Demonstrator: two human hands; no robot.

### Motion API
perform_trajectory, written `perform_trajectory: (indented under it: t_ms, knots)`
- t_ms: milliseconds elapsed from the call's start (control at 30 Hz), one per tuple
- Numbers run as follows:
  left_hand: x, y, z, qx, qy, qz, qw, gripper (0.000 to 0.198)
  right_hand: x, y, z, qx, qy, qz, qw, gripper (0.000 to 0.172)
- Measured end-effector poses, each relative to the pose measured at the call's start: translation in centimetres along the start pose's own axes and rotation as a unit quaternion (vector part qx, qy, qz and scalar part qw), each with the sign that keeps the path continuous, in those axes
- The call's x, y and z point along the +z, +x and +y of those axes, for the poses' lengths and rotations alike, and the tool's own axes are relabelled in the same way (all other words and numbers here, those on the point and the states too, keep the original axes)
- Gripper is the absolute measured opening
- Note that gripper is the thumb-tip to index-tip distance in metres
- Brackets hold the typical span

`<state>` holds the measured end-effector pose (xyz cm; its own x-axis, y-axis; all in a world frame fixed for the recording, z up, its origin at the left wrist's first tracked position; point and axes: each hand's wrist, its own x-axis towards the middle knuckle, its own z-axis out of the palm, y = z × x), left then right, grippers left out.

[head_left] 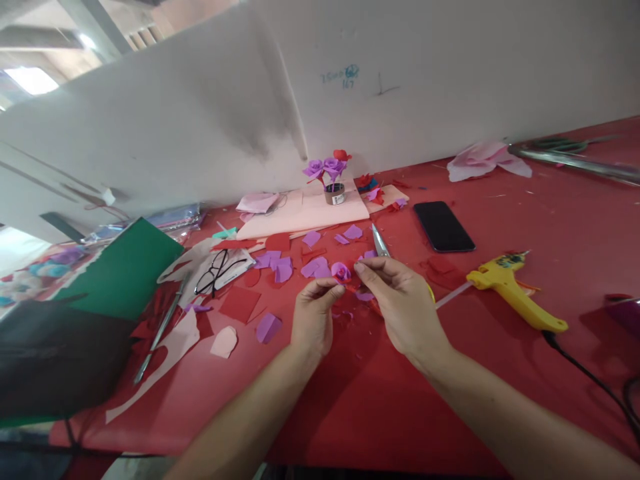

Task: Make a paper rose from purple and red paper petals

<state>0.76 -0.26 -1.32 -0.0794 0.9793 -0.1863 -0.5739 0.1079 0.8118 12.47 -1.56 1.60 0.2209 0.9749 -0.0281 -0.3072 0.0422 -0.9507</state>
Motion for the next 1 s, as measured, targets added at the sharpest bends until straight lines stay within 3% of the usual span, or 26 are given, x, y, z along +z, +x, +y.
perform_trajectory:
  t_ms: [533, 1000]
  knots:
    - [-0.27, 0.1, -0.12, 0.02, 0.018, 0.02, 0.999, 0.017, -0.23, -0.5, 0.23, -0.039, -0.064, -0.002, 0.997, 0.021]
    - [-0.28, 0.25, -0.19, 0.028, 0.006, 0.011, 1.0, 0.017, -0.31, -0.26, 0.32, 0.019, 0.067, -0.024, 0.997, 0.01]
